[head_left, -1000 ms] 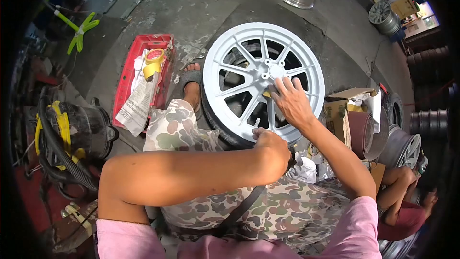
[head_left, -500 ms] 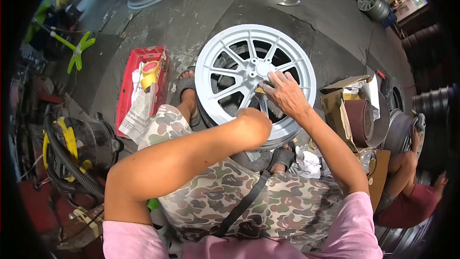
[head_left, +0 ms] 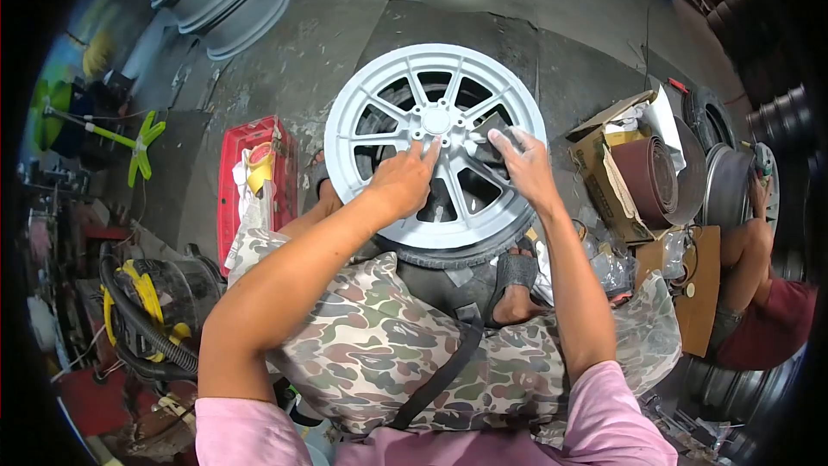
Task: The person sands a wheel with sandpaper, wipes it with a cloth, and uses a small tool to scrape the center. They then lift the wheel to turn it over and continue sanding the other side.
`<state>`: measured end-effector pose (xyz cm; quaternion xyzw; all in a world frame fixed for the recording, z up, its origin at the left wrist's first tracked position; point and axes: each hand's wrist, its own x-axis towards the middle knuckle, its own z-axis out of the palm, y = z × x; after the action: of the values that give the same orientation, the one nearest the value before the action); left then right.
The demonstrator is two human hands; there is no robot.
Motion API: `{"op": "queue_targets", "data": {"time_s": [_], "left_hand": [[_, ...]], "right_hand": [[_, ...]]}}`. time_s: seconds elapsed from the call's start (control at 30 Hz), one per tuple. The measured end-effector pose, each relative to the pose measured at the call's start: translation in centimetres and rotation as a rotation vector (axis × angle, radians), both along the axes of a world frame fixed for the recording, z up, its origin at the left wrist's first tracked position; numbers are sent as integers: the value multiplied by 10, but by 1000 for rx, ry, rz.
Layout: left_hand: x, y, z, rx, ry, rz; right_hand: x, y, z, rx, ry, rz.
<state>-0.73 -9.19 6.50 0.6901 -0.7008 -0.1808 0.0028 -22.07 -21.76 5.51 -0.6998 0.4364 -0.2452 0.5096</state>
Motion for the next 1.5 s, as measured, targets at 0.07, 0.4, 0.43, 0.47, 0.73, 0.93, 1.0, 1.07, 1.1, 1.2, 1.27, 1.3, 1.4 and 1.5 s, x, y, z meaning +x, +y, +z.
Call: {"op": "queue_targets", "data": {"time_s": [0.07,0.4,0.43,0.47,0.73,0.93,1.0,1.07,1.1,1.2,1.27,1.3,1.4,1.5], "left_hand": [[-7,0,-4,21,-91,19],[-32,1,-1,-14,-232,-33],[-34,2,-1,8,-208,-85],[-37,2,3,29,-184,-136],[30,-18,19,223,31,100],[167,-53,-21,-225,-135,526],[177,-50,-53,-324,-177,660],[174,-44,-80,-154,-62,819],[166,-38,-93,-182,5,864],[157,-33,-100,-278,98,899],[159,-32,-105,-327,70,880],[160,-33,-103,-325,83,887],[157,-35,-101,-305,102,895],[156,-34,-99,-291,112,933]], "right_hand": [[4,13,-14,-148,-100,-140],[2,17,-15,-110,-126,-45],[3,19,-17,-97,-165,-26],[4,21,-19,-95,-163,-20],[15,27,-21,-461,4,160],[29,18,-21,-790,194,350],[30,15,-24,-800,217,384],[29,13,-25,-728,223,428],[27,13,-26,-722,228,436],[23,11,-28,-798,299,449],[29,11,-26,-895,257,456],[35,10,-28,-937,233,450],[32,14,-25,-921,292,464],[23,16,-31,-914,292,464]]}}
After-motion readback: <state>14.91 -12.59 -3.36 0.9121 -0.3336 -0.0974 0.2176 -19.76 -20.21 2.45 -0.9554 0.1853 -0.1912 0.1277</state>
